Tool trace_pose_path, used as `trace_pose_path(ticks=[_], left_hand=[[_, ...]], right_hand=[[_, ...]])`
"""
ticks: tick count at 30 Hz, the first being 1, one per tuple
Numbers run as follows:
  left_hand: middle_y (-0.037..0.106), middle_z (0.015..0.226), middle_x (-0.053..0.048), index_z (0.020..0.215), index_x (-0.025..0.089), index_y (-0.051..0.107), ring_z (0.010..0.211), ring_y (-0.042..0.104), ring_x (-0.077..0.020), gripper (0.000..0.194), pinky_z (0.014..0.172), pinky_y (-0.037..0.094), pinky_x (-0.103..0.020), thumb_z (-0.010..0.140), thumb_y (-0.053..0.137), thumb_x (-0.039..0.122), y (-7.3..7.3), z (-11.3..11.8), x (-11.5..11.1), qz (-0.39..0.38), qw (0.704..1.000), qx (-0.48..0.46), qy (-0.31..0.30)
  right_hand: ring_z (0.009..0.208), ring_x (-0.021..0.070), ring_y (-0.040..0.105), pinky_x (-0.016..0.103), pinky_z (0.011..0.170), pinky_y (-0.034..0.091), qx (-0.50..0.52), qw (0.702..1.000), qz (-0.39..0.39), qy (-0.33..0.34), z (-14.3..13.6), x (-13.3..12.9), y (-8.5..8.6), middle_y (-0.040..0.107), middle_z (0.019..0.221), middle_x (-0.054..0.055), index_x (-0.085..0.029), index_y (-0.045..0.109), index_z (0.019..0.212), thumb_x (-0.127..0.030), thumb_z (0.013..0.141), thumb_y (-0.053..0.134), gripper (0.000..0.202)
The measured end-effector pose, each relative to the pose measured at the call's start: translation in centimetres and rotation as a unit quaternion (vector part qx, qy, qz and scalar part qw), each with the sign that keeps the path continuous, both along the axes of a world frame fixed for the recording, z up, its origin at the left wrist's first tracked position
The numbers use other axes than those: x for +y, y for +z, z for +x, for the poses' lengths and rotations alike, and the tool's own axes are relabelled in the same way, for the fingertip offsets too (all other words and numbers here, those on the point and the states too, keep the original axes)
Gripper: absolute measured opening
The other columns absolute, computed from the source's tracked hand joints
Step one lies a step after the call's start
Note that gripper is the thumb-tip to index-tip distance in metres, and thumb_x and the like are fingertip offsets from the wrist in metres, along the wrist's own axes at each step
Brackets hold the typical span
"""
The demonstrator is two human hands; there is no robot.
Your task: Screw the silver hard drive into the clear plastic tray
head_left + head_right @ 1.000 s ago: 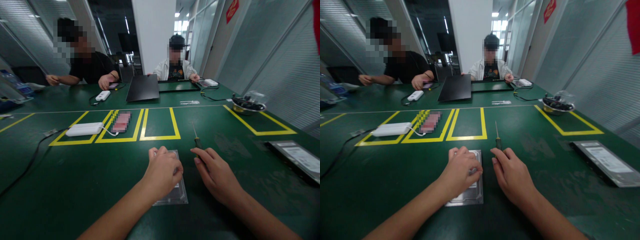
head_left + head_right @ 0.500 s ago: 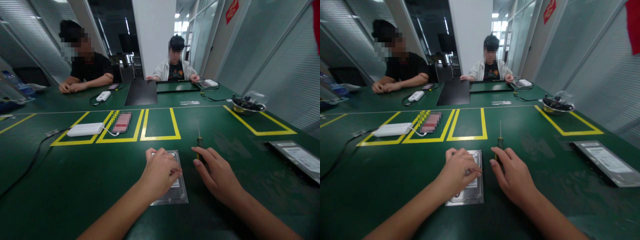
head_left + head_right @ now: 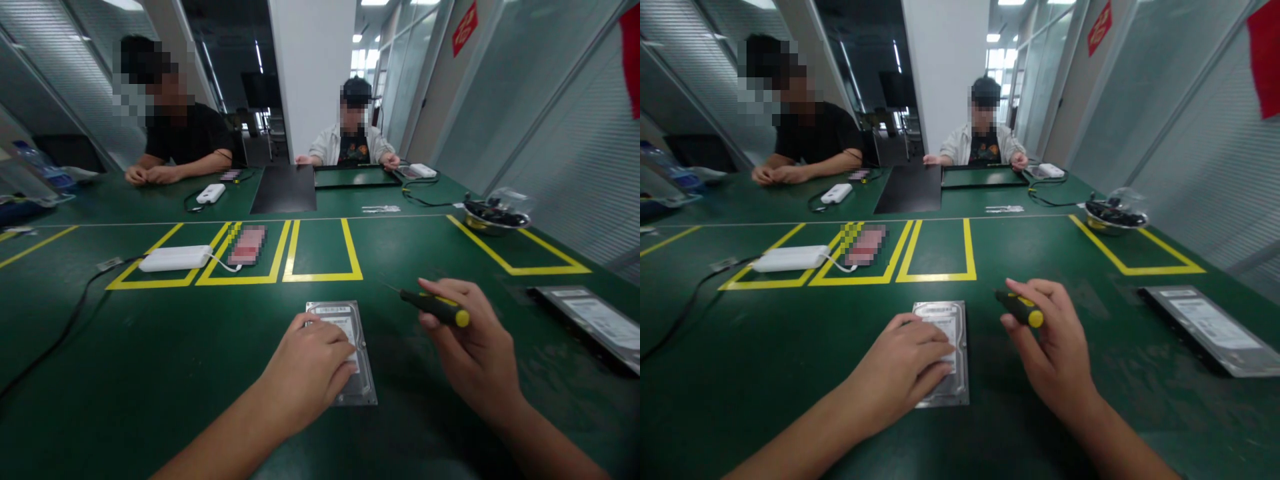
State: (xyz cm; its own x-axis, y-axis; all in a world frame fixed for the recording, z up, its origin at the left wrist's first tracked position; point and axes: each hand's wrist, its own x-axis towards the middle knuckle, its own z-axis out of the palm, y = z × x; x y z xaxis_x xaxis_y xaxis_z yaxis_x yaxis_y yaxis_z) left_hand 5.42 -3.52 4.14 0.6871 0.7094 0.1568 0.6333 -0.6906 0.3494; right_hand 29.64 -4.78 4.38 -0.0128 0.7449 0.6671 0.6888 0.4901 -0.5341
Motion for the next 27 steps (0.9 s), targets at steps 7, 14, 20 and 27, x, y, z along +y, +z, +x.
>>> trace_pose_path(ticks=[7, 14, 20, 27], left_hand=[[0.071, 0.103, -0.001, 0.106, 0.024, 0.067, 0.097, 0.064, -0.0211, 0.019, 0.09, 0.04, -0.041, 0.097, 0.051, 0.027, -1.5, -0.6, -0.4, 0.034, 0.999, -0.019, -0.013], [0.07, 0.11, -0.001, 0.107, 0.024, 0.065, 0.101, 0.063, -0.021, 0.018, 0.092, 0.041, -0.042, 0.097, 0.051, 0.026, -2.0, -0.8, -0.7, 0.037, 0.999, -0.038, -0.009], [0.07, 0.112, -0.001, 0.112, 0.025, 0.065, 0.103, 0.063, -0.0214, 0.021, 0.091, 0.042, -0.042, 0.097, 0.051, 0.027, -2.1, -1.0, -0.8, 0.033, 0.998, -0.048, -0.01], [0.07, 0.112, -0.001, 0.114, 0.026, 0.066, 0.103, 0.064, -0.0215, 0.022, 0.091, 0.043, -0.043, 0.096, 0.052, 0.026, -2.2, -0.9, -0.7, 0.033, 0.998, -0.059, -0.007]], right_hand=[[0.067, 0.014, 0.067, 0.025, 0.057, 0.057, 0.251, 0.968, -0.012, 0.006, -0.5, -0.2, 0.8, 0.071, 0.093, 0.003, -0.026, 0.05, 0.123, -0.028, 0.091, 0.065, 0.036], [0.076, 0.0174, 0.07, 0.026, 0.058, 0.058, 0.26, 0.963, -0.028, 0.066, -1.2, 0.1, -0.1, 0.071, 0.091, 0.003, -0.024, 0.047, 0.118, -0.021, 0.087, 0.068, 0.037], [0.076, 0.0162, 0.069, 0.025, 0.058, 0.057, 0.253, 0.964, -0.032, 0.074, -1.3, 0.4, -0.7, 0.071, 0.092, 0.003, -0.025, 0.046, 0.12, -0.02, 0.088, 0.066, 0.038], [0.073, 0.0149, 0.068, 0.023, 0.057, 0.056, 0.246, 0.965, -0.043, 0.078, -1.4, 0.5, -0.7, 0.071, 0.092, 0.003, -0.024, 0.046, 0.119, -0.019, 0.088, 0.066, 0.037]])
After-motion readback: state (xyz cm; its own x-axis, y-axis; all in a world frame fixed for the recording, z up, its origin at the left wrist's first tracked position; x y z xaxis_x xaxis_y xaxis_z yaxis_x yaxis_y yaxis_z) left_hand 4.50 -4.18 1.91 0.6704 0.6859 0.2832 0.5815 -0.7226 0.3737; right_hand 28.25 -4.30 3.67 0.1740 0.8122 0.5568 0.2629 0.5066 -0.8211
